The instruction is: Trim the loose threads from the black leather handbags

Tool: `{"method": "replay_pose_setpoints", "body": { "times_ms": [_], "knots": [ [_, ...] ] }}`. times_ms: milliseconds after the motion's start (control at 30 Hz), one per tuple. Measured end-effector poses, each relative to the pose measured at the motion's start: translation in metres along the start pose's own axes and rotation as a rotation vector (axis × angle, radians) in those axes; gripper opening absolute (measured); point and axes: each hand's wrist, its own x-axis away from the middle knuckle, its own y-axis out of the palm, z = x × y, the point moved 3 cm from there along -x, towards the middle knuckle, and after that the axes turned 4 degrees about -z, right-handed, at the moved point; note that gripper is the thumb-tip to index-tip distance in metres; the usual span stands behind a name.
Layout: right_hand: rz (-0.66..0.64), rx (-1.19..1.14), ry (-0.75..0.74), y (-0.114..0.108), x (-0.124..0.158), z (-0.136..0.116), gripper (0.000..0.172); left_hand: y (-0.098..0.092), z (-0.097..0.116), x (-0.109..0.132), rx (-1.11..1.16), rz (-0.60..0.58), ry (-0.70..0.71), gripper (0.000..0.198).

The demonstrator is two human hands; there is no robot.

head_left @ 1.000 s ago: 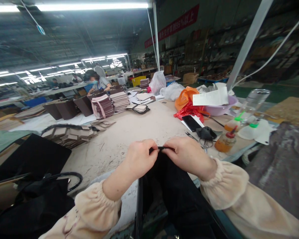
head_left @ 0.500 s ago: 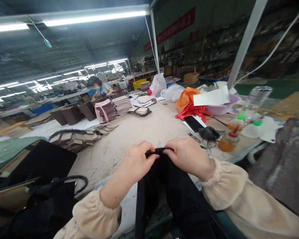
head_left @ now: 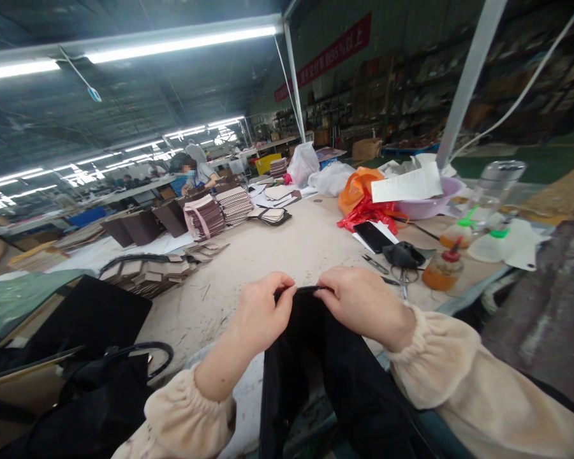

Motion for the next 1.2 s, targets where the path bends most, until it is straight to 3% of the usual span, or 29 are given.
{"method": "replay_pose_setpoints", "body": {
  "times_ms": [433, 700, 900, 1200],
  "knots": [
    [0.004, -0.004, 0.005, 0.003, 0.001, -0.004, 0.022, 0.002, 0.004, -0.008, -0.195, -0.091, 0.044, 0.016],
    [-0.008, 0.011, 0.016, 0.002, 0.002, -0.003, 0.022, -0.003, -0.005, -0.007, -0.077, 0.009, -0.08, 0.027],
    [-0.003, 0.003, 0.015, 0.002, 0.002, -0.004, 0.022, 0.004, -0.007, -0.008, 0.106, -0.068, -0.041, 0.019],
    [-0.027, -0.014, 0.024, 0.0, 0.002, -0.006, 0.021, 0.003, -0.004, -0.011, 0.064, -0.071, -0.01, 0.022]
  ]
}}
